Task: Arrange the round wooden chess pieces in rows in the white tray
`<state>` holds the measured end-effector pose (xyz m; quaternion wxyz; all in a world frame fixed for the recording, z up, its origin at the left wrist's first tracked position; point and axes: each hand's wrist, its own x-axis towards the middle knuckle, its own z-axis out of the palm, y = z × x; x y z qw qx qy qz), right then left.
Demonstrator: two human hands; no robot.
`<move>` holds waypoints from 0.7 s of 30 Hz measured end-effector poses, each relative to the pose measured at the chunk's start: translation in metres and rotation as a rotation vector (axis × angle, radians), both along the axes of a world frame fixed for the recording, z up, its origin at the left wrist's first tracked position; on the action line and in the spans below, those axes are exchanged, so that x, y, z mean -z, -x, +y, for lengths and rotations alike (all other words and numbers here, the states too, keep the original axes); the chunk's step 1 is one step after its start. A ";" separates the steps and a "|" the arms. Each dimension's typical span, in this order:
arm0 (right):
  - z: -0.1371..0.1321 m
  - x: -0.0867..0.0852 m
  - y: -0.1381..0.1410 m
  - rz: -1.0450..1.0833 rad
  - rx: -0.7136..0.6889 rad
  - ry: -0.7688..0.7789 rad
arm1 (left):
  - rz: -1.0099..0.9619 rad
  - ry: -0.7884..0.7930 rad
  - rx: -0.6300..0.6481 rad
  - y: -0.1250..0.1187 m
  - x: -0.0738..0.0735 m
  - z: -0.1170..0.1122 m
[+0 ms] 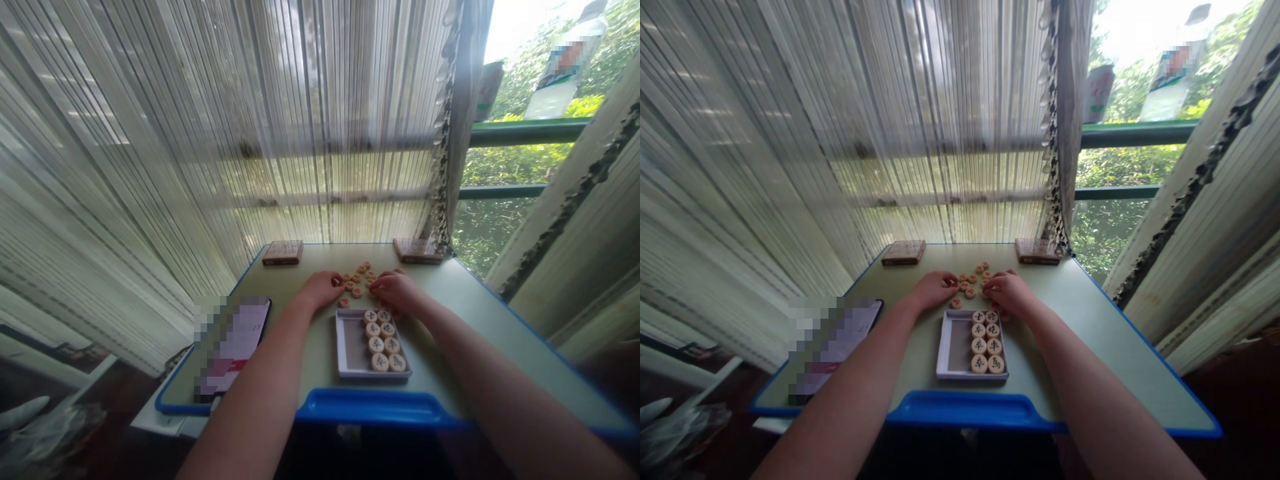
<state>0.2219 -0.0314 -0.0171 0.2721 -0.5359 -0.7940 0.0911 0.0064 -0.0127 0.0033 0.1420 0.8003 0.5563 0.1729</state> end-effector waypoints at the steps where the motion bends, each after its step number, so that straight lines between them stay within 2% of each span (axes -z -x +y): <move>1: -0.001 -0.002 0.001 0.017 0.016 -0.003 | -0.013 -0.002 -0.003 -0.001 0.001 0.000; 5: -0.006 -0.011 0.000 0.038 0.113 -0.026 | -0.036 -0.037 -0.009 -0.003 0.003 -0.001; 10: -0.007 -0.019 -0.008 -0.079 0.091 0.003 | -0.034 -0.213 -0.011 -0.007 0.001 -0.004; 13: -0.012 -0.029 -0.012 -0.103 0.121 0.149 | -0.085 -0.204 0.089 -0.010 0.001 -0.006; 15: -0.016 -0.038 -0.015 -0.111 0.070 0.276 | -0.100 -0.131 0.159 -0.012 0.001 -0.006; 18: -0.024 -0.049 -0.020 -0.138 -0.057 0.435 | -0.089 -0.073 0.197 -0.013 0.002 -0.005; 21: -0.030 -0.052 -0.023 -0.169 -0.094 0.512 | -0.071 -0.075 0.212 -0.013 0.001 -0.005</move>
